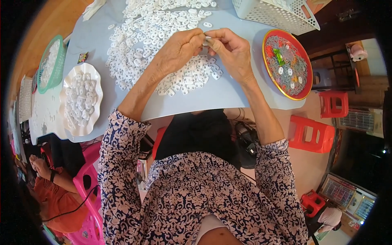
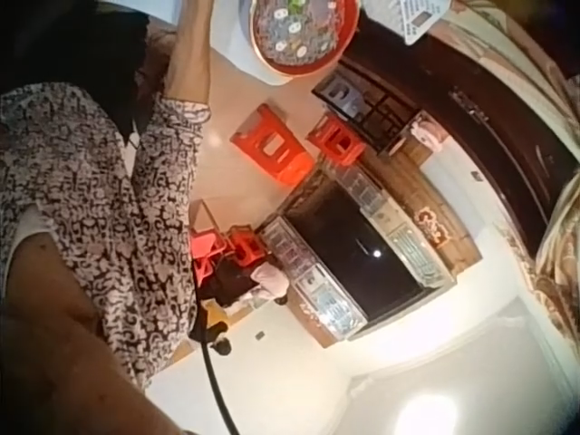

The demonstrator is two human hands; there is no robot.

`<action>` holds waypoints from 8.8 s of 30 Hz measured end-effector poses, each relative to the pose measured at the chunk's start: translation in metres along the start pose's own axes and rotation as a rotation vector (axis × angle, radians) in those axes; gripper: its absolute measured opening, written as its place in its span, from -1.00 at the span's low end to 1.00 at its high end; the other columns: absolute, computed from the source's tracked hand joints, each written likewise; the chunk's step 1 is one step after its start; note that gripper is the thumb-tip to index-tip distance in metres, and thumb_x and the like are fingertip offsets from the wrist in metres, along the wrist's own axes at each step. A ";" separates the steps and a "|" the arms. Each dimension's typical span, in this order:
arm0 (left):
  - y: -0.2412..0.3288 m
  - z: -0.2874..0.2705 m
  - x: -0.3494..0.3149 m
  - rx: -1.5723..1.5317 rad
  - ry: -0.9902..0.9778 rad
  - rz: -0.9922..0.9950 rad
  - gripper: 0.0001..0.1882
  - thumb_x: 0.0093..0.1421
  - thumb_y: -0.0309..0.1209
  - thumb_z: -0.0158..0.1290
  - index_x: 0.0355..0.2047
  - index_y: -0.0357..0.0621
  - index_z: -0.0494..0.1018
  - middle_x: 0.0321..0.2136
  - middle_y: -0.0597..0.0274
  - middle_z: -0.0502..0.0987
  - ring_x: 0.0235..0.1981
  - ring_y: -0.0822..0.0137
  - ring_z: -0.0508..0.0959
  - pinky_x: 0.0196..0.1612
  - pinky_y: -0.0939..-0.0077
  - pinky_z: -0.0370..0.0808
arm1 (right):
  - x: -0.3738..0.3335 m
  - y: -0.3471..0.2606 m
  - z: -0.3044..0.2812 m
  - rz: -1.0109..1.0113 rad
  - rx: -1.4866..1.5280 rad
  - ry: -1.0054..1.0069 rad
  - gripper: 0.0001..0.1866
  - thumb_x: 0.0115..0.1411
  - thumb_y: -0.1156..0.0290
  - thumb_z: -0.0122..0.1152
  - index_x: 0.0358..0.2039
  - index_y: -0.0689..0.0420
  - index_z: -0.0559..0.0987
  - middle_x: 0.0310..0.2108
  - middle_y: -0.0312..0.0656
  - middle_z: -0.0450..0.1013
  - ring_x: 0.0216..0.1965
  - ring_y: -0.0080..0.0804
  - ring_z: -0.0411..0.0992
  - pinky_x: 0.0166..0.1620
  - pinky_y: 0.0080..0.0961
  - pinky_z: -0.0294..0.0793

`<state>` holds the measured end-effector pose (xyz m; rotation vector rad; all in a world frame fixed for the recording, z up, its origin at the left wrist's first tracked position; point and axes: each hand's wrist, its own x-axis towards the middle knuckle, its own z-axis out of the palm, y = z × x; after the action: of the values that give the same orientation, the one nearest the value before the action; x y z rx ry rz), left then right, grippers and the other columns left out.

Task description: Sorting small white plastic rings and inspecting them.

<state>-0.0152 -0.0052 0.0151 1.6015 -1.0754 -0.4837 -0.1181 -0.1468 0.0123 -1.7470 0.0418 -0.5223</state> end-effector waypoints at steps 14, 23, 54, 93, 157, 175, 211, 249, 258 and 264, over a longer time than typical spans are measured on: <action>-0.002 -0.011 0.002 -0.332 0.427 -0.132 -0.70 0.24 -0.26 -0.14 -0.23 -0.27 0.39 -0.55 0.28 0.40 -0.45 0.47 0.34 -0.26 0.57 0.29 | 0.100 -0.049 -0.094 -0.450 -0.640 0.457 -0.92 0.05 0.51 0.14 -0.45 0.26 0.54 -0.52 -0.05 0.48 -0.49 -0.24 0.47 -0.39 -0.45 0.42; -0.002 -0.010 -0.001 -0.331 0.428 -0.086 -0.71 0.24 -0.24 -0.15 -0.34 -0.24 0.38 -0.63 0.32 0.39 -0.52 0.51 0.33 -0.37 0.60 0.29 | 0.054 -0.034 -0.059 -0.253 -0.888 -0.178 -0.85 0.07 0.38 0.08 -0.41 0.16 0.54 -0.56 -0.01 0.42 -0.54 -0.14 0.43 -0.39 -0.32 0.42; -0.001 -0.019 0.025 0.359 0.403 0.247 -0.89 0.09 -0.52 -0.05 -0.44 -0.30 0.46 -0.61 -0.03 0.42 -0.56 0.19 0.40 -0.39 0.36 0.37 | -0.009 0.010 -0.017 -0.225 -0.474 0.247 -0.86 -0.01 0.58 0.24 -0.38 0.23 0.56 -0.48 -0.20 0.53 -0.52 -0.53 0.48 -0.39 -0.63 0.48; 0.000 -0.009 0.000 -0.236 0.182 -0.017 -0.87 0.21 -0.42 0.01 -0.35 -0.24 0.44 -0.59 0.41 0.39 -0.53 0.58 0.36 -0.44 0.71 0.29 | 0.011 0.010 0.005 0.145 0.144 -0.052 -0.87 0.11 0.52 0.17 -0.32 0.28 0.57 -0.53 -0.35 0.45 -0.51 -0.71 0.33 -0.43 -0.73 0.34; 0.000 -0.005 -0.003 -0.425 0.142 -0.261 -0.79 0.16 -0.36 -0.03 -0.42 -0.23 0.52 -0.56 0.31 0.49 -0.49 0.55 0.39 -0.36 0.67 0.34 | 0.010 0.009 0.006 0.058 0.207 0.061 -0.87 0.13 0.58 0.14 -0.29 0.27 0.57 -0.44 -0.30 0.50 -0.43 -0.66 0.41 -0.33 -0.71 0.44; 0.010 -0.006 -0.003 -0.245 0.070 -0.167 -0.75 0.20 -0.37 -0.12 -0.56 -0.22 0.40 -0.62 0.36 0.37 -0.53 0.55 0.31 -0.38 0.63 0.27 | 0.008 0.003 0.006 0.029 0.131 0.059 -0.82 0.17 0.54 0.13 -0.19 0.24 0.53 -0.35 -0.26 0.51 -0.39 -0.62 0.45 -0.27 -0.69 0.48; -0.004 0.007 -0.001 -0.133 0.148 -0.025 -0.78 0.19 -0.36 -0.02 -0.54 -0.18 0.49 -0.67 0.43 0.45 -0.63 0.64 0.25 -0.56 0.67 0.19 | 0.007 0.006 0.004 0.084 0.167 0.111 -0.85 0.19 0.45 0.16 -0.38 0.29 0.56 -0.55 -0.32 0.46 -0.53 -0.69 0.33 -0.44 -0.75 0.34; -0.001 0.002 -0.006 -0.378 0.032 -0.107 -0.75 0.21 -0.35 -0.03 -0.55 -0.18 0.49 -0.62 0.35 0.48 -0.53 0.56 0.40 -0.39 0.65 0.36 | 0.005 0.007 0.001 0.064 0.143 0.072 -0.86 0.19 0.47 0.14 -0.38 0.29 0.57 -0.56 -0.33 0.44 -0.54 -0.68 0.31 -0.44 -0.72 0.35; -0.007 0.013 -0.005 -0.150 0.124 0.033 -0.78 0.21 -0.37 -0.02 -0.53 -0.20 0.48 -0.67 0.40 0.45 -0.62 0.63 0.30 -0.55 0.68 0.23 | 0.003 0.004 0.006 0.054 0.165 0.117 -0.84 0.19 0.42 0.17 -0.43 0.27 0.56 -0.58 -0.34 0.45 -0.55 -0.71 0.30 -0.47 -0.75 0.31; -0.006 0.010 -0.003 -0.136 0.124 -0.040 -0.78 0.22 -0.37 -0.05 -0.51 -0.21 0.48 -0.66 0.39 0.46 -0.60 0.63 0.31 -0.53 0.67 0.24 | 0.003 0.005 0.007 0.140 0.152 0.098 -0.81 0.21 0.38 0.14 -0.40 0.27 0.56 -0.55 -0.34 0.41 -0.51 -0.68 0.27 -0.39 -0.72 0.32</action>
<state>-0.0224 -0.0081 0.0051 1.5145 -0.9005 -0.4678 -0.1122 -0.1427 0.0079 -1.5574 0.1872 -0.4951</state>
